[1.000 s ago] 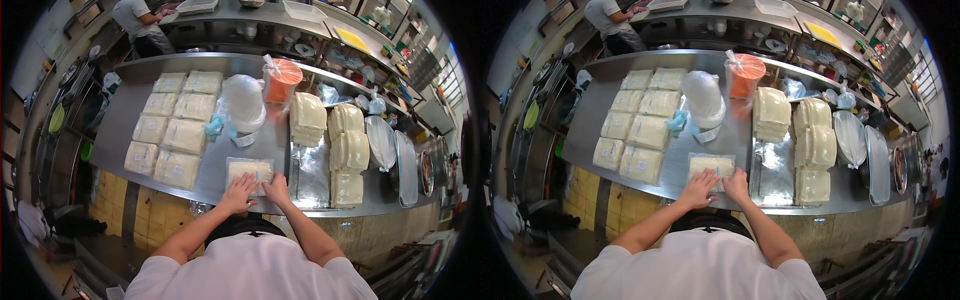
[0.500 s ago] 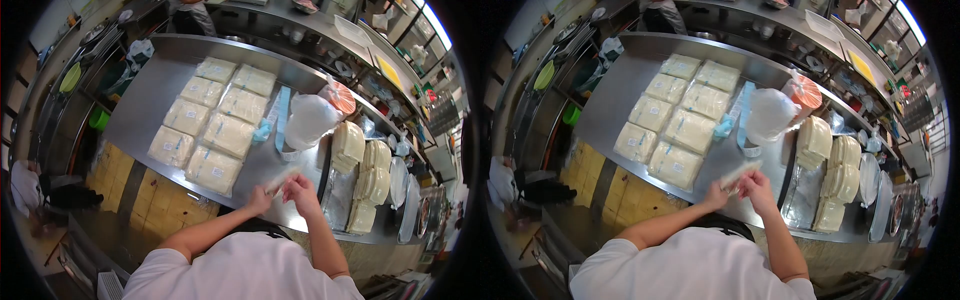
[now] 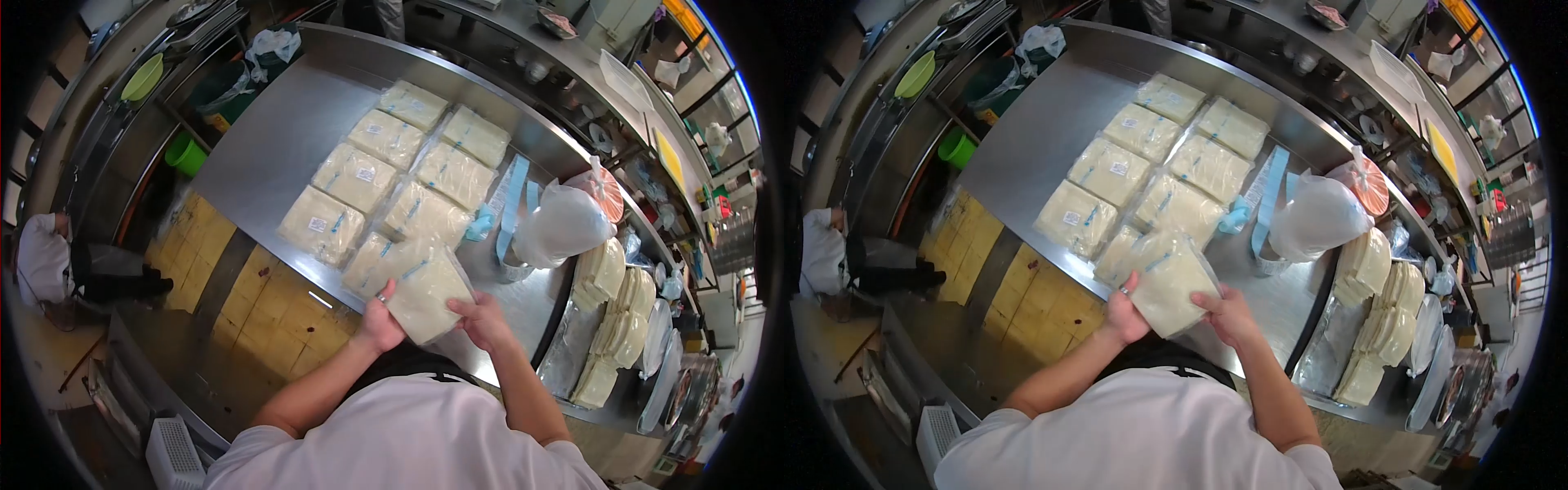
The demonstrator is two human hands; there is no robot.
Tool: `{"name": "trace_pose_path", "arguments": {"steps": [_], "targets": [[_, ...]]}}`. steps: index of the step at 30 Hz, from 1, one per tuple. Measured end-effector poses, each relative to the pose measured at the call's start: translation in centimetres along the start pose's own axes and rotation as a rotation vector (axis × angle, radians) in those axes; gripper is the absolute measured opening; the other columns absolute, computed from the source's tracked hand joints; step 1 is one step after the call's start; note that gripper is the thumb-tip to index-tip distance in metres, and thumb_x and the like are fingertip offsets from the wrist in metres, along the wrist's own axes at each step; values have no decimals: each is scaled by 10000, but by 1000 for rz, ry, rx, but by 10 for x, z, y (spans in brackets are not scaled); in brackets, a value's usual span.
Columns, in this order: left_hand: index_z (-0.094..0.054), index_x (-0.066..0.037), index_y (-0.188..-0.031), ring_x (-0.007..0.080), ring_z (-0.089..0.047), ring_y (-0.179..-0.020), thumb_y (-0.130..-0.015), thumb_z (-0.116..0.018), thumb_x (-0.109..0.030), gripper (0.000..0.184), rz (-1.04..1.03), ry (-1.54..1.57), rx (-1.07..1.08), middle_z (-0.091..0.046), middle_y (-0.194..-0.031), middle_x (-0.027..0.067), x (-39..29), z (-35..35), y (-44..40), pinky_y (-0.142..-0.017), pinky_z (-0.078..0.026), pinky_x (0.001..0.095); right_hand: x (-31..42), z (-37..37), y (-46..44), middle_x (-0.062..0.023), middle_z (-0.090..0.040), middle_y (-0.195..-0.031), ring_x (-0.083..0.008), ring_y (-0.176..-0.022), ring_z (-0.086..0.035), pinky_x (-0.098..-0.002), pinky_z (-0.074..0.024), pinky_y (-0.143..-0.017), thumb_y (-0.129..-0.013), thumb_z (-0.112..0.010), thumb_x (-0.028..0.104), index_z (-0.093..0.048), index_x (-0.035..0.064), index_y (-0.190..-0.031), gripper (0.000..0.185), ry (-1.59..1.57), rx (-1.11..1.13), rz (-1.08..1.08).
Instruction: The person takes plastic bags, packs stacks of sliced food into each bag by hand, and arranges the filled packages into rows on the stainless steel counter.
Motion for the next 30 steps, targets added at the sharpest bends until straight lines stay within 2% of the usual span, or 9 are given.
{"name": "trace_pose_path", "arguments": {"steps": [4, 7, 10, 13, 16, 20, 23, 26, 30], "targets": [[-418, -18, -1513, 309, -496, -1385, -1070, -498, -396, 588, -98, -20, -60, -521, -1503, 136, -48, 16, 19, -1179, -366, 490, 11, -35, -30, -108, -712, -1144, -169, -958, -693, -328, -556, -782, -900, -790, 139, -602, -50, -1296, 478, 152, 18, 54], [-483, -4, -1442, 274, -606, -1248, -1053, -571, -311, 503, -231, -204, -225, -613, -1370, 128, -78, 74, 14, -1074, -474, 448, 3, -38, -59, -101, -715, -1061, -159, -865, -698, -308, -556, -706, -903, -780, 129, -625, -46, -1226, 398, 165, -81, 75], [-559, 1, -1328, 223, -681, -1067, -1032, -622, -210, 369, -168, -470, -585, -676, -1214, 99, -92, 141, 23, -911, -560, 378, -28, -18, -98, -61, -682, -853, -143, -674, -643, -313, -537, -598, -884, -784, 137, -657, -11, -1097, 289, 279, -164, 50], [-595, 2, -1251, 190, -696, -965, -1025, -641, -185, 297, -232, -522, -526, -696, -1138, 74, -103, 133, 21, -800, -582, 340, -20, -23, -97, -57, -655, -817, -146, -613, -628, -294, -517, -530, -881, -768, 93, -635, -10, -1051, 238, 269, -153, 74], [-608, 0, -1240, 192, -695, -981, -1020, -646, -169, 280, -317, -464, -509, -696, -1139, 68, -124, 97, 17, -802, -580, 337, 20, -44, -76, -47, -655, -806, -143, -637, -639, -291, -515, -545, -861, -781, 73, -638, -18, -1048, 253, 213, -171, 144], [-530, -13, -1388, 263, -646, -1193, -1048, -587, -265, 426, -395, -300, -282, -644, -1331, 116, -166, 20, 3, -1019, -521, 418, 92, -92, -41, -92, -695, -934, -166, -763, -696, -319, -577, -628, -851, -788, 62, -628, -24, -1115, 320, 110, -85, 269], [-457, -12, -1476, 311, -563, -1327, -1044, -564, -317, 539, -281, -60, 237, -561, -1462, 154, -170, -92, 16, -1143, -424, 481, 121, -129, -9, -122, -704, -1038, -201, -866, -722, -372, -620, -725, -865, -781, 75, -605, -24, -1183, 377, 16, 97, 281], [-413, -13, -1523, 339, -524, -1369, -1022, -578, -310, 605, -164, -170, 408, -524, -1501, 176, -157, -96, 19, -1181, -374, 508, 120, -139, 15, -132, -692, -1097, -229, -929, -719, -405, -636, -787, -907, -757, 123, -579, -25, -1229, 398, 40, 268, 208], [-400, 0, -1530, 358, -514, -1380, -1005, -590, -268, 619, 75, -101, 255, -524, -1500, 187, -119, -55, 12, -1183, -374, 513, 102, -64, -11, -154, -668, -1221, -242, -1057, -698, -413, -623, -819, -980, -687, 262, -561, -13, -1322, 456, -159, 169, 110]]}}
Point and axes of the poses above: each hand's wrist, its own y-axis away from the middle knuckle, its own z-axis out of the back of the hand, x = y × z, the point moved 10 cm from there along -y, towards the middle knuckle
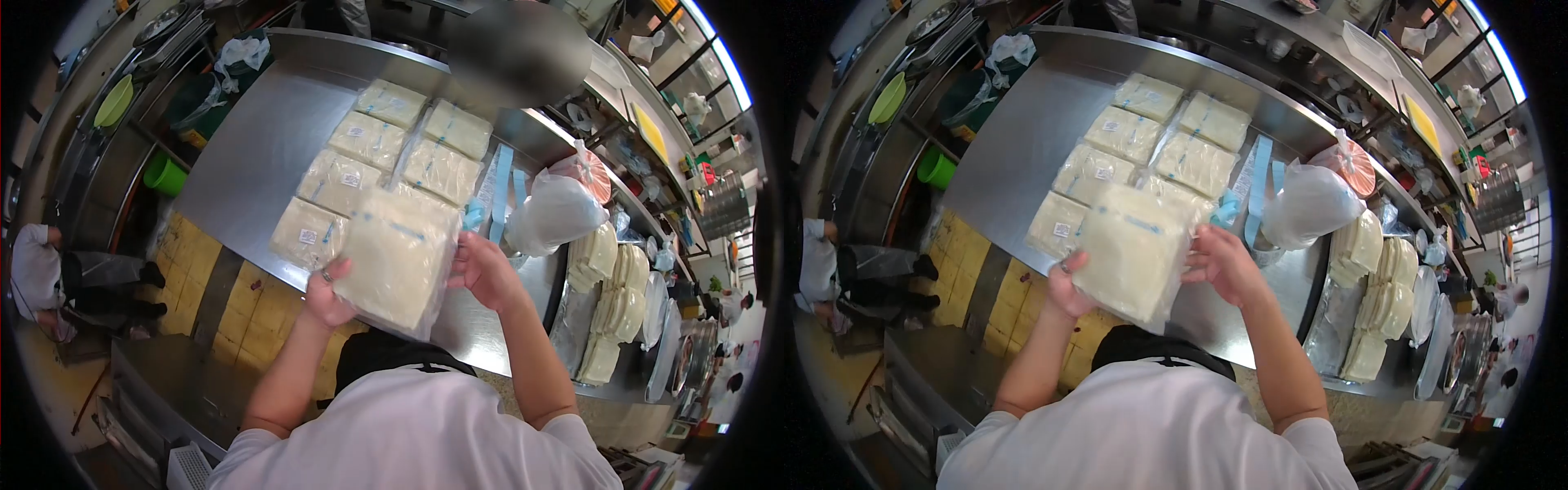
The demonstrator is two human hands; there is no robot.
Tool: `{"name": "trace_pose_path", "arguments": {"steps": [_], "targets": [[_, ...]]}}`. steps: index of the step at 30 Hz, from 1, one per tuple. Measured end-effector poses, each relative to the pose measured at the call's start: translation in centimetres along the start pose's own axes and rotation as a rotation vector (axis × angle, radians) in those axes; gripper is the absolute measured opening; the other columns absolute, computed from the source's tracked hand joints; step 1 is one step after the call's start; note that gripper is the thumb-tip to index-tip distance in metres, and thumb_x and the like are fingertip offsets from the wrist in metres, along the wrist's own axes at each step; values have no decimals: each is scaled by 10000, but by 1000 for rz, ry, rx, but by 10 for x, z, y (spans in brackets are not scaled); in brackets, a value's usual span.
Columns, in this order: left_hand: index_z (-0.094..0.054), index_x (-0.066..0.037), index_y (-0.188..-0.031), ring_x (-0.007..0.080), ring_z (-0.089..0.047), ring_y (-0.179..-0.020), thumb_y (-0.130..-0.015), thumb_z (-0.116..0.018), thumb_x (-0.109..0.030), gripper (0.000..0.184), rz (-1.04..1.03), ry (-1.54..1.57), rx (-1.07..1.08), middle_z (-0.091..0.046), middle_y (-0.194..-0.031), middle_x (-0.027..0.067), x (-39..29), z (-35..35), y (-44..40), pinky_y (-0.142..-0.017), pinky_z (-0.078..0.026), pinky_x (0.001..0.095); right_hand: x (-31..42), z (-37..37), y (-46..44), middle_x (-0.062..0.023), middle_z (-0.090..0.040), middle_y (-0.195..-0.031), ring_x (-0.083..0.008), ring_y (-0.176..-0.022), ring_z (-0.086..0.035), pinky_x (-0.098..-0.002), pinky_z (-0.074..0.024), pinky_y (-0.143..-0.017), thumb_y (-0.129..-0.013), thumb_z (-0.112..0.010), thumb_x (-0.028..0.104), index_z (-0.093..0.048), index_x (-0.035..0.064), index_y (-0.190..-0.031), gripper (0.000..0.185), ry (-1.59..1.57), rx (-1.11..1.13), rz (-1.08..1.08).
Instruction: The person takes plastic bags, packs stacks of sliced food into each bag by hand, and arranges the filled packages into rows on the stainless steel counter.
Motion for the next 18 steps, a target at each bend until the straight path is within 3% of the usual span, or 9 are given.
{"name": "trace_pose_path", "arguments": {"steps": [2, 3, 6, 8, 11, 14, 16, 17, 18], "targets": [[-394, 8, -1533, 368, -504, -1390, -1005, -588, -265, 626, 183, 112, 15, -514, -1510, 192, 41, 22, 0, -1189, -365, 516, -5, 10, -1, -151, -690, -1204, -216, -1025, -713, -379, -608, -821, -998, -659, 347, -561, -10, -1333, 500, -129, -67, -73], [-393, 10, -1533, 367, -505, -1389, -1006, -586, -267, 626, 227, 115, -13, -512, -1512, 195, 59, 39, 0, -1188, -366, 518, -24, 24, -9, -139, -702, -1179, -192, -994, -715, -336, -587, -832, -986, -685, 312, -604, -15, -1279, 447, -142, -76, -169], [-388, 14, -1535, 360, -502, -1395, -1014, -576, -280, 626, 313, 204, -51, -502, -1521, 204, 92, 69, 9, -1191, -361, 517, -58, 50, -8, -131, -715, -1137, -191, -973, -715, -327, -574, -841, -981, -698, 235, -637, -39, -1220, 369, 294, -40, -303], [-383, 12, -1540, 352, -490, -1409, -1024, -563, -298, 629, 309, 384, -11, -493, -1529, 212, 95, 66, 14, -1201, -349, 508, -71, 61, -6, -122, -720, -1103, -199, -944, -710, -333, -565, -848, -966, -705, 142, -653, -58, -1175, 294, 203, -141, -271], [-471, 22, -1474, 301, -623, -1256, -1021, -590, -259, 546, 216, 219, -239, -610, -1405, 187, 80, 87, 25, -1103, -464, 450, -84, 67, -4, -114, -718, -1087, -202, -941, -702, -337, -564, -839, -963, -695, 108, -636, -54, -1202, 294, 110, -221, -126], [-589, 21, -1346, 226, -703, -997, -990, -643, -159, 402, 143, -556, -467, -720, -1183, 120, 28, 165, 21, -900, -552, 363, -99, 58, -3, -109, -715, -1064, -200, -947, -695, -338, -559, -818, -960, -682, 80, -622, -45, -1228, 302, 118, -274, 0], [-644, 26, -1228, 171, -681, -861, -967, -666, -115, 297, 120, -990, -516, -735, -1037, 79, -7, 154, 4, -777, -540, 329, -110, 53, -11, -107, -712, -1050, -198, -952, -691, -336, -556, -797, -954, -682, 73, -613, -39, -1240, 315, 251, -282, 20], [-671, 28, -1169, 143, -670, -793, -955, -678, -93, 245, 106, -1208, -534, -742, -963, 59, -21, 146, -1, -716, -534, 312, -122, 61, -17, -112, -711, -1042, -195, -912, -690, -333, -551, -739, -942, -687, 69, -613, -45, -1233, 321, 481, -308, -68], [-680, 25, -1141, 152, -671, -786, -950, -685, -104, 231, 78, -1319, -545, -743, -936, 72, -27, 145, -3, -713, -530, 318, -136, 76, -28, -109, -710, -1014, -189, -877, -691, -335, -551, -708, -940, -691, 75, -619, -51, -1206, 303, 576, -328, -54]]}}
Point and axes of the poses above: each hand's wrist, its own y-axis away from the middle knuckle, its own z-axis out of the back of the hand, x = y × z, the point moved 10 cm from there along -y, towards the middle knuckle
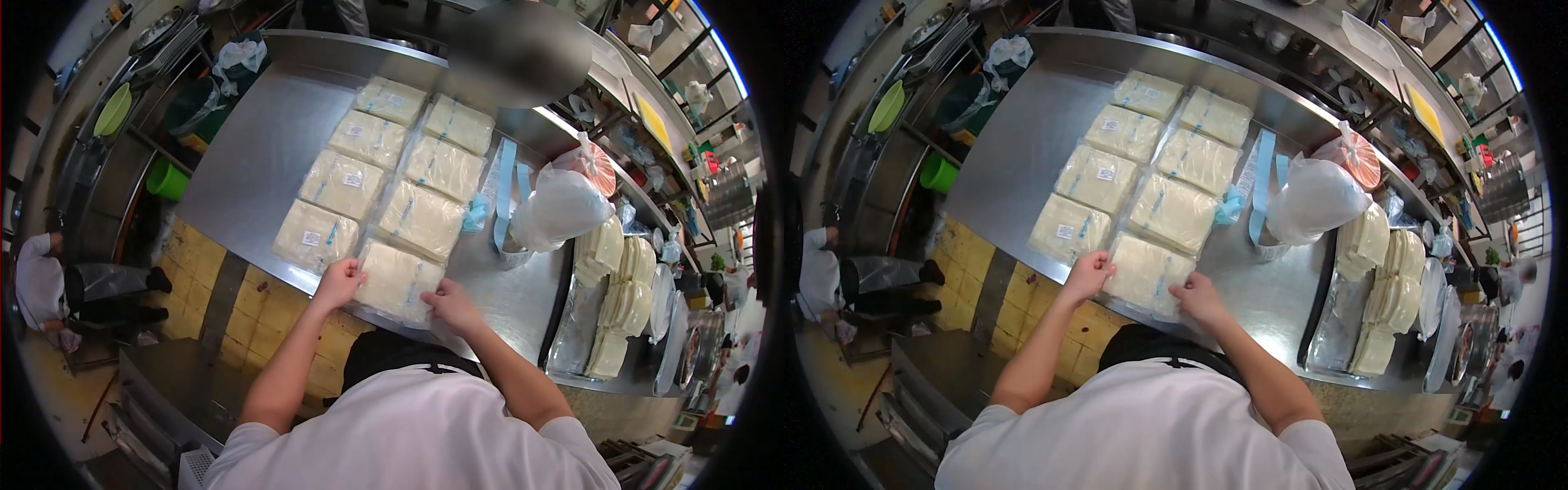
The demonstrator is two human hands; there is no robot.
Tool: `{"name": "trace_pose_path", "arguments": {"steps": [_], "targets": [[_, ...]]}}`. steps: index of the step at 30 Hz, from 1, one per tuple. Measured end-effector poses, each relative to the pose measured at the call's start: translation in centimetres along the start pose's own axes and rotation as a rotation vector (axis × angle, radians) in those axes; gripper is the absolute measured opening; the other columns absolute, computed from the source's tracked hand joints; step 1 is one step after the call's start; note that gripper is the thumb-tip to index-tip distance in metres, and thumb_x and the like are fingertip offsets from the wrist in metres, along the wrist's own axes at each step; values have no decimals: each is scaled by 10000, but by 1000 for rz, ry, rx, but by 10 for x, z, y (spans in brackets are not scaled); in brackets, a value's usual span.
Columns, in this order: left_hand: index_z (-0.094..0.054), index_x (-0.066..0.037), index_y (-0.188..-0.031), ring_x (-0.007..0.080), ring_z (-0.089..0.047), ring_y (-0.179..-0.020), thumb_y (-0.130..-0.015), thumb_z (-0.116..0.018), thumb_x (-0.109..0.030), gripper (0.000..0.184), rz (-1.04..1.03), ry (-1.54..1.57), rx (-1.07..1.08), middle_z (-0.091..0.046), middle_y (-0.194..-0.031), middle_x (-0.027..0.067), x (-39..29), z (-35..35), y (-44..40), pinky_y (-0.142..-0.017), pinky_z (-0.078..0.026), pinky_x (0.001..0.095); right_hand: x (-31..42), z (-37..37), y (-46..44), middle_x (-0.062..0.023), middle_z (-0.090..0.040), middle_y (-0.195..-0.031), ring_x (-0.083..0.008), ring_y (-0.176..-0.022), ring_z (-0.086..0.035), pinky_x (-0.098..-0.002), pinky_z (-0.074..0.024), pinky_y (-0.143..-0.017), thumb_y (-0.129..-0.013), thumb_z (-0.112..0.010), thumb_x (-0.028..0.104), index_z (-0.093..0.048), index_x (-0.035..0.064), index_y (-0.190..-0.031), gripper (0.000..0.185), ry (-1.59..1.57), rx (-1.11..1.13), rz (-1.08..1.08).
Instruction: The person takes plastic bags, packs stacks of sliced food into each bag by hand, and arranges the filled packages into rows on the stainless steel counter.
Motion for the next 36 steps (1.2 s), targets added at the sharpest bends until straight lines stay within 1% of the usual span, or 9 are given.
{"name": "trace_pose_path", "arguments": {"steps": [8, 11, 14, 17, 21, 29, 32, 35, 36], "targets": [[-709, -15, -1040, 330, -689, -740, -917, -709, -145, 179, -162, -367, -238, -704, -763, 142, -43, 9, 4, -716, -531, 404, 15, 0, 0, -104, -687, -808, -210, -643, -685, -376, -534, -526, -903, -749, 155, -632, -73, -1012, 278, 338, -97, -8], [-701, -8, -1075, 358, -691, -922, -912, -694, -132, 205, -54, -467, -185, -730, -989, 171, -56, 4, 11, -827, -530, 431, 0, -1, -4, -122, -676, -785, -263, -664, -691, -388, -556, -585, -884, -765, 195, -606, -86, -1060, 367, 246, -81, -53], [-660, -22, -1216, 377, -602, -1189, -888, -698, -117, 344, -434, -745, -409, -619, -1348, 192, -95, -1, 38, -1003, -476, 453, 47, 9, 24, -194, -668, -886, -328, -828, -696, -420, -573, -745, -869, -764, 209, -587, -80, -1196, 471, 557, -394, 230], [-529, -48, -1428, 404, -376, -1443, -910, -679, -182, 556, -725, -872, -179, -354, -1613, 187, -93, -43, 48, -1161, -338, 533, 74, -10, 40, -254, -639, -1037, -385, -1021, -643, -475, -532, -908, -847, -769, 204, -570, -25, -1330, 571, 842, -389, 536], [-361, -59, -1568, 384, -169, -1561, -994, -574, -356, 681, -501, -1075, -4, -212, -1673, 217, -59, -66, 46, -1210, -148, 667, 67, 8, 32, -253, -607, -1197, -415, -1142, -589, -494, -504, -965, -842, -755, 177, -568, 44, -1390, 594, 876, -385, 486], [-527, 0, -1442, 461, -262, -1509, -969, -618, -341, 589, -588, -863, 15, -363, -1587, 286, -103, -100, 53, -1222, -165, 613, 284, 170, 161, -229, -552, -1347, -436, -1219, -550, -479, -473, -1022, -835, -732, 94, -547, -8, -1332, 540, 1058, -1133, 945], [-559, 10, -1403, 467, -304, -1484, -957, -646, -303, 552, -690, -721, 97, -405, -1555, 288, -116, -133, 53, -1210, -224, 596, 311, 217, 153, -230, -627, -1293, -429, -1159, -604, -482, -493, -973, -854, -740, 172, -623, 49, -1323, 499, 1135, -1291, 973], [-602, 16, -1345, 469, -383, -1431, -937, -682, -262, 500, -734, -673, 100, -485, -1489, 281, -132, -161, 60, -1195, -301, 537, 277, 268, 79, -214, -717, -1106, -385, -1037, -687, -479, -530, -904, -899, -704, 270, -713, 69, -1194, 357, 1140, -775, 296], [-606, 16, -1339, 467, -394, -1423, -935, -686, -260, 495, -731, -652, 111, -498, -1479, 276, -135, -169, 62, -1192, -312, 527, 284, 273, 82, -206, -722, -1025, -376, -984, -699, -482, -536, -880, -908, -694, 285, -727, 70, -1145, 321, 1138, -843, 391]]}}
Point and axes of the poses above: each hand's wrist, its own y-axis away from the middle knuckle, its own z-axis out of the back of the hand, x = y × z, the point moved 10 cm from there along -y, towards the middle knuckle
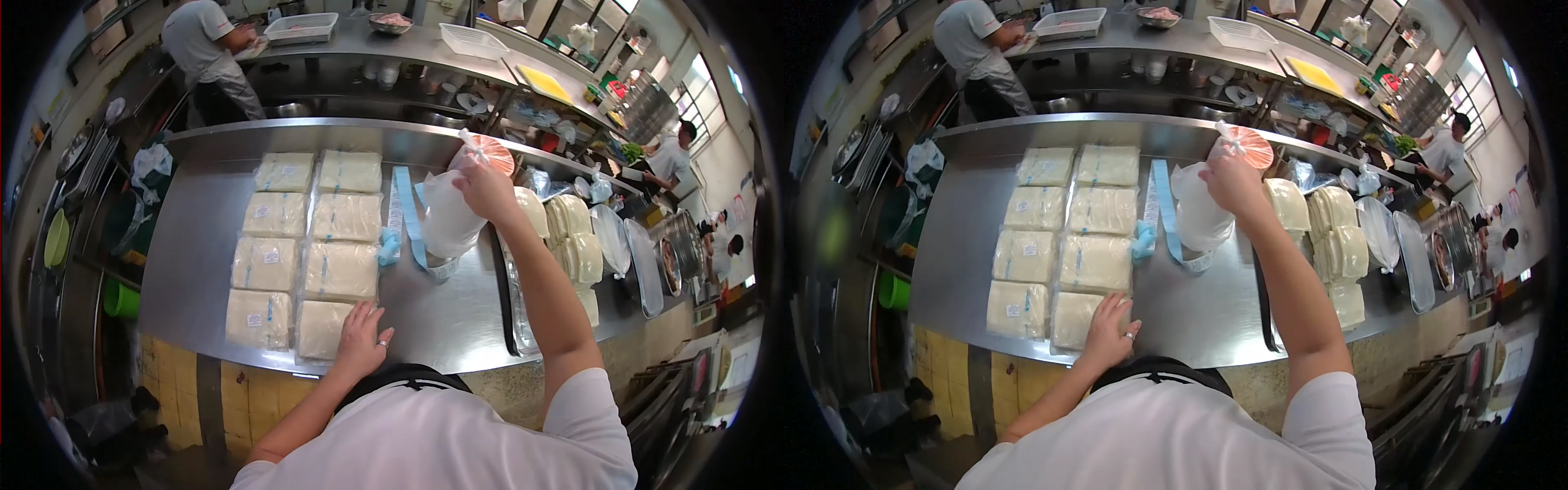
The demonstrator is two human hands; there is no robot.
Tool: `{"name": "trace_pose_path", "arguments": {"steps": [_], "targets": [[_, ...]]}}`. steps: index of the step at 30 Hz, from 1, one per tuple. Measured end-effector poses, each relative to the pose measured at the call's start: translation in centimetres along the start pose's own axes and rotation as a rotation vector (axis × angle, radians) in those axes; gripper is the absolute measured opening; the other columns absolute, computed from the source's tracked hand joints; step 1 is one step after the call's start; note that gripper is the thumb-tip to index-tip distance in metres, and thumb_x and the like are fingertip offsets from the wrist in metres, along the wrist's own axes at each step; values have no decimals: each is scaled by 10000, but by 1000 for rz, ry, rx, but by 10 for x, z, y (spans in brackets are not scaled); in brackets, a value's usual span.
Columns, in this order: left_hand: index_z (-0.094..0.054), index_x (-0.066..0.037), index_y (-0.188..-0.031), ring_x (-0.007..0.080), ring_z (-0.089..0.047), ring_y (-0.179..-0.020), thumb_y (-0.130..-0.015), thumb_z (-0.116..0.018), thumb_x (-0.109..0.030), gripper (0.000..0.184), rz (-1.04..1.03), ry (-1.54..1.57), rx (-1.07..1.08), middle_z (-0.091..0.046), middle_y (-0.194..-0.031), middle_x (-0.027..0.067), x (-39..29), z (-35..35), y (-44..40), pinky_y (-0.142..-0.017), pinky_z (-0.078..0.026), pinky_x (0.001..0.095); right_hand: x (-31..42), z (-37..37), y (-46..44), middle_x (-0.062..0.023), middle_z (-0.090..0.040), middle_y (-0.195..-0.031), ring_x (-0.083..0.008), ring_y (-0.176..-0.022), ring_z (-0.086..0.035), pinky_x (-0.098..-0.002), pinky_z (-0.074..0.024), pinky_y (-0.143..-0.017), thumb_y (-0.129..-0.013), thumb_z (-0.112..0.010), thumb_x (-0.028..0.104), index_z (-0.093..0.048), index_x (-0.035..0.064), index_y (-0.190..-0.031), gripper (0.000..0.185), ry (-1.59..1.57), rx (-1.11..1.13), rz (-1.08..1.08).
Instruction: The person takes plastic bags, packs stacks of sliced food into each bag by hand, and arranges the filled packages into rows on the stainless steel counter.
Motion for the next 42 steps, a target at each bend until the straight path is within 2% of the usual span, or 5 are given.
{"name": "trace_pose_path", "arguments": {"steps": [7, 10, 21, 36, 42], "targets": [[-637, 0, -1289, 409, -498, -1339, -929, -711, -202, 420, 4, 143, -35, -579, -1409, 211, -23, -14, -18, -1136, -400, 483, -18, 118, 31, -193, -721, -847, -415, -801, -699, -487, -547, -715, -932, -606, 101, -709, 36, -938, 122, -414, -583, -42], [-642, -3, -1265, 378, -541, -1303, -951, -688, -181, 364, -45, 183, -86, -610, -1366, 199, -42, -11, -41, -1109, -423, 461, -38, 160, 73, -96, -659, -681, -168, -572, -620, -317, -486, -565, -1018, -614, 166, -652, 4, -881, 216, -706, -664, -120], [-703, -29, -1122, 259, -639, -995, -924, -594, -35, 226, 39, 677, 251, -680, -1057, 101, -51, -133, -93, -927, -503, 353, -119, -24, 247, 26, -574, -682, -67, -530, -490, -238, -379, -466, -1057, -603, 261, -634, 93, -891, 238, -1636, -378, -683], [-694, -15, -1014, 20, -441, -681, -994, -694, -143, 130, 320, 595, 373, -575, -777, -79, -179, -205, -86, -596, -372, 217, -520, -76, 499, -210, -718, -1088, -326, -1006, -700, -392, -547, -883, -876, -745, 234, -645, -31, -1226, 451, -135, -490, -1080], [-702, 7, -993, 21, -464, -674, -978, -715, -167, 175, 284, 514, 426, -600, -771, -65, -219, -248, -77, -586, -384, 227, -603, -145, 527, -269, -725, -1073, -442, -1007, -704, -458, -554, -881, -801, -793, 361, -711, -38, -1101, 506, -608, -171, -1465]]}}
Point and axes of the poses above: each hand's wrist, its own y-axis away from the middle knuckle, its own z-axis out of the back of the hand, x = y × z, the point moved 10 cm from there along -y, towards the middle knuckle
